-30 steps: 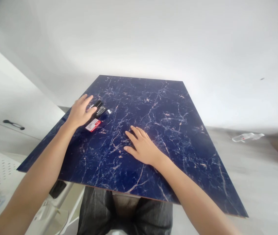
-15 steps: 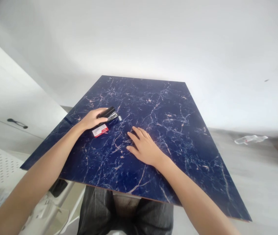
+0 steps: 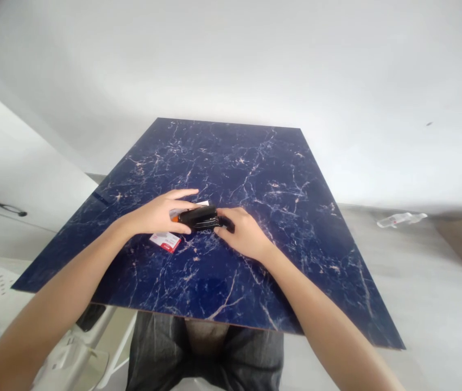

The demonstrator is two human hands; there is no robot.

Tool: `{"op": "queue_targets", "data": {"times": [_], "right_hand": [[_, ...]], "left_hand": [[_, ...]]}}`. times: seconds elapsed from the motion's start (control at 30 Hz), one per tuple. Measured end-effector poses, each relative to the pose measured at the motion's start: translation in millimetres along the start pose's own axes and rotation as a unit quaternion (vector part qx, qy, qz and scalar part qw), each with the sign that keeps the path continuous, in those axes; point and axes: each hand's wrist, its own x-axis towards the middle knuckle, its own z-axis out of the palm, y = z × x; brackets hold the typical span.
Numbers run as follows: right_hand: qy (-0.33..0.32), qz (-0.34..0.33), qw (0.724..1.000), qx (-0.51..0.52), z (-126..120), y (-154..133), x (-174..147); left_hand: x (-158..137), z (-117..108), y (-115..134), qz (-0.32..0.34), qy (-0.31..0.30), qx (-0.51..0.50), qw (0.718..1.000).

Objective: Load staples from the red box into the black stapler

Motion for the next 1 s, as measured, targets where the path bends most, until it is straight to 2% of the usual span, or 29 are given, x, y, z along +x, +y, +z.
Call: {"op": "queue_targets", "data": {"times": [0.17, 0.33, 0.5, 0.63, 0.77, 0.87, 1.0], "right_hand": [[0.023, 0.012, 1.000, 0.002, 11.4, 2.4, 1.7], [0.021, 0.020, 0.999, -0.014, 9.9, 0.2, 0.9], [-0.025, -0.010, 0.997, -0.074, -13.7, 4.0, 0.6], [-0.079, 0.009, 0.988, -0.133, -41.5, 15.4, -0.7], [-0.071, 0.011, 0.985, -0.155, -54.7, 17.3, -4.2], [-0.041, -0.023, 0.989, -0.141, -52.9, 6.8, -7.0], [-0.102, -0.108, 0.981, -0.127, -40.0, -7.5, -8.3]], "left_hand": [[-2.6, -13.7, -7.7, 0.014, -0.009, -0.022, 1.000], [-11.4, -35.5, -19.1, 0.002, -0.035, -0.022, 0.999], [-17.0, -42.7, -31.8, -0.023, -0.070, -0.014, 0.997], [-16.8, -39.8, -30.3, -0.044, -0.076, -0.018, 0.996], [-17.5, -40.5, -30.0, -0.059, -0.072, -0.031, 0.995], [-17.7, -42.1, -33.9, -0.050, -0.041, -0.031, 0.997], [-15.0, -37.3, -35.7, -0.050, 0.000, -0.028, 0.998]]}}
